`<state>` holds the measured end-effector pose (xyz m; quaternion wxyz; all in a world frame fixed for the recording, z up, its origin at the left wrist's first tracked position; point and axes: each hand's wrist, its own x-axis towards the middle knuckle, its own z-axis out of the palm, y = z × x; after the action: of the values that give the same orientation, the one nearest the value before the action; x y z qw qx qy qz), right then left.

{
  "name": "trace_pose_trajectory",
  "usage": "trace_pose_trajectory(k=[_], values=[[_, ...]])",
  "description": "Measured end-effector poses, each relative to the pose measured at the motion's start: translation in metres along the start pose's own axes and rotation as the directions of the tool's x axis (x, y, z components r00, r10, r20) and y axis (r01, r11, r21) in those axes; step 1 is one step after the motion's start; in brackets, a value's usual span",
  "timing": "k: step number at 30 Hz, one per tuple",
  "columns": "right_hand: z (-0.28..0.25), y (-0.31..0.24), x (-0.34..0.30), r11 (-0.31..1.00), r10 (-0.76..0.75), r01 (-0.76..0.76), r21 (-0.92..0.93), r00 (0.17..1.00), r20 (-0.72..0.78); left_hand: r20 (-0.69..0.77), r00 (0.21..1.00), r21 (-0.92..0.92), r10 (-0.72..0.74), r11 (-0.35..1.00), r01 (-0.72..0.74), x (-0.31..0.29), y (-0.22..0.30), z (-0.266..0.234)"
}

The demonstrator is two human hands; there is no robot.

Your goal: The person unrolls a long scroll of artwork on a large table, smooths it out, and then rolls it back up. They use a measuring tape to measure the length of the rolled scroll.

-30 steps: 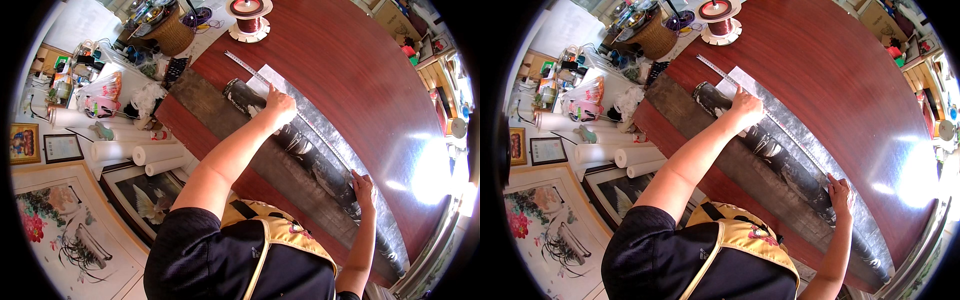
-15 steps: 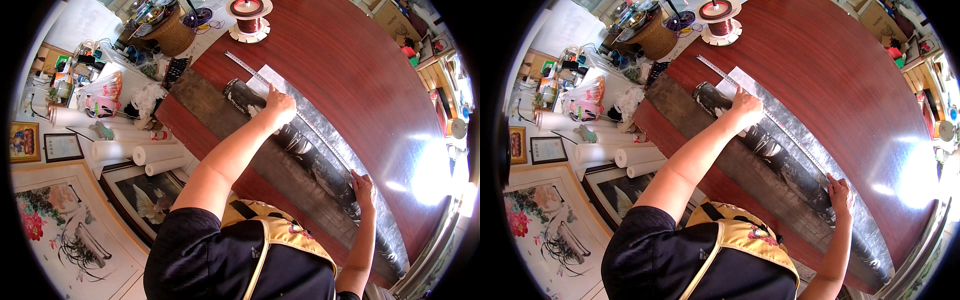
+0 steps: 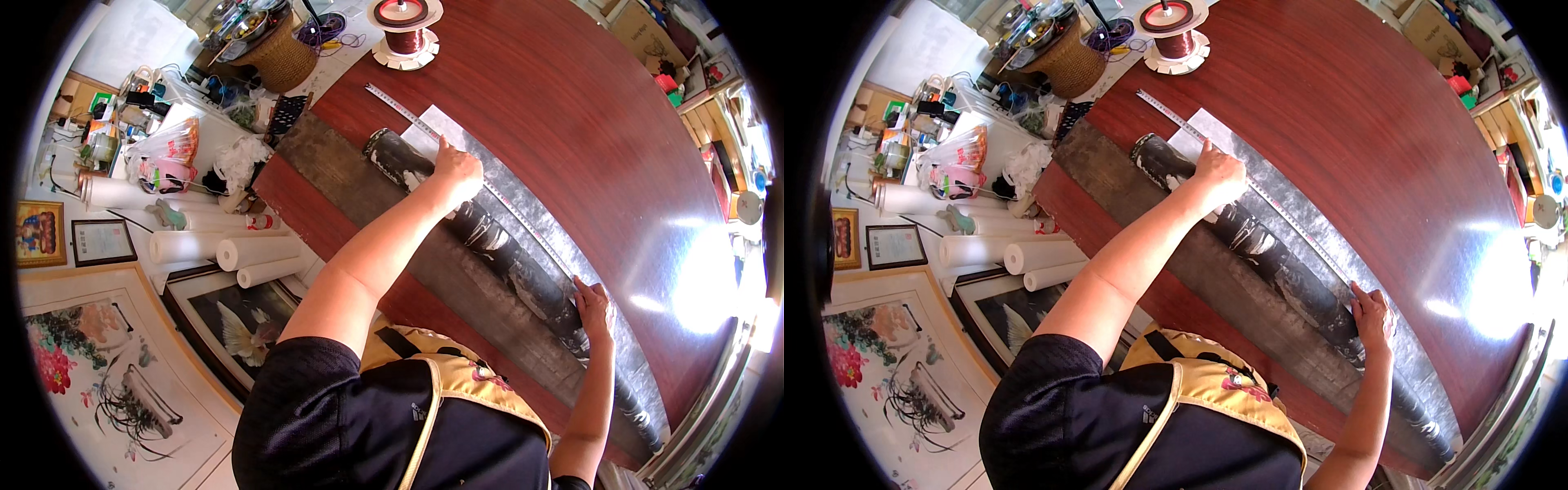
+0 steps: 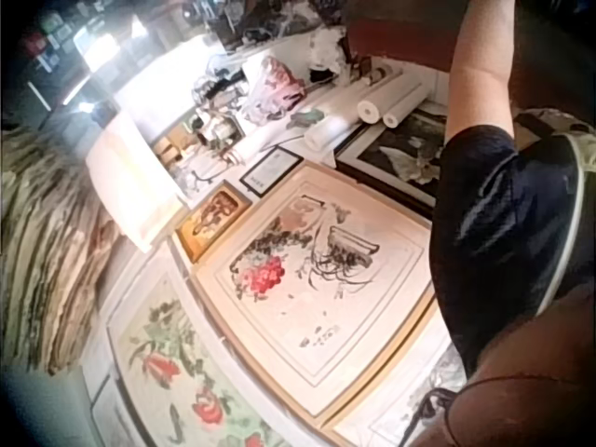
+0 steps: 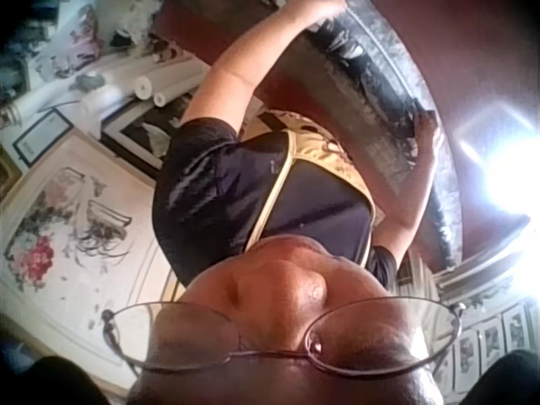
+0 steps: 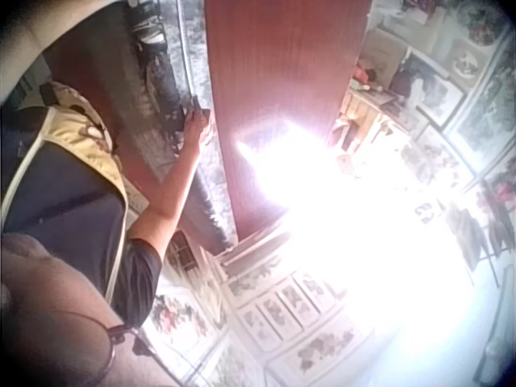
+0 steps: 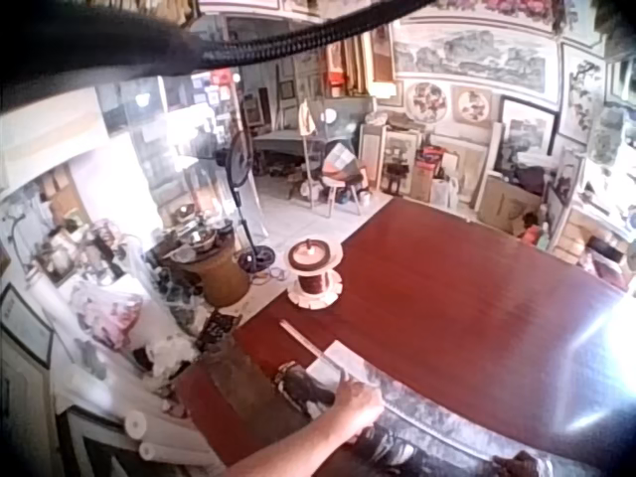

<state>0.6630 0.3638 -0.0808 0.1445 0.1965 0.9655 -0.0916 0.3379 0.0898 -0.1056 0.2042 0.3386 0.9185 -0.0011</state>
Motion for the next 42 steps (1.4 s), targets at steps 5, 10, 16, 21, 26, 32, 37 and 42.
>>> trace_pose_trajectory(k=[5, 10, 16, 21, 26, 32, 37, 42], values=[[-0.002, 0.002, -0.001, 1.0, -0.004, 0.003, 0.024, 1.0, 0.018, -0.009, 1.0, 0.003, 0.004, 1.0, -0.004, 0.0, -0.002, 0.001], [-0.008, 0.009, -0.009, 1.0, 0.001, -0.001, -0.013, 0.998, 0.062, 0.001, 1.0, -0.005, -0.002, 1.0, 0.002, 0.003, -0.003, 0.001], [-0.009, 0.043, -0.032, 0.986, -0.08, 0.077, -0.147, 0.997, -0.018, -0.02, 1.0, -0.004, 0.02, 1.0, -0.02, 0.0, -0.006, -0.001], [-0.01, 0.068, -0.047, 0.984, -0.013, 0.021, -0.175, 0.999, 0.048, -0.023, 1.0, 0.009, 0.008, 1.0, -0.008, 0.004, -0.004, 0.005], [-0.008, 0.066, -0.045, 0.976, -0.002, 0.017, -0.218, 0.998, 0.068, -0.008, 1.0, -0.004, -0.015, 1.0, 0.015, 0.003, -0.003, 0.002], [-0.005, 0.064, -0.041, 0.985, 0.05, -0.026, -0.169, 0.989, 0.136, 0.016, 1.0, -0.018, -0.019, 1.0, 0.02, 0.005, -0.003, 0.001], [-0.007, 0.065, -0.036, 0.987, 0.081, -0.054, -0.149, 0.98, 0.182, -0.003, 0.999, 0.016, -0.032, 0.999, 0.032, 0.005, -0.002, 0.005], [-0.002, 0.069, -0.039, 0.994, 0.054, -0.04, -0.103, 0.99, 0.133, 0.013, 1.0, 0.023, -0.024, 0.999, 0.024, 0.005, -0.001, 0.003]])
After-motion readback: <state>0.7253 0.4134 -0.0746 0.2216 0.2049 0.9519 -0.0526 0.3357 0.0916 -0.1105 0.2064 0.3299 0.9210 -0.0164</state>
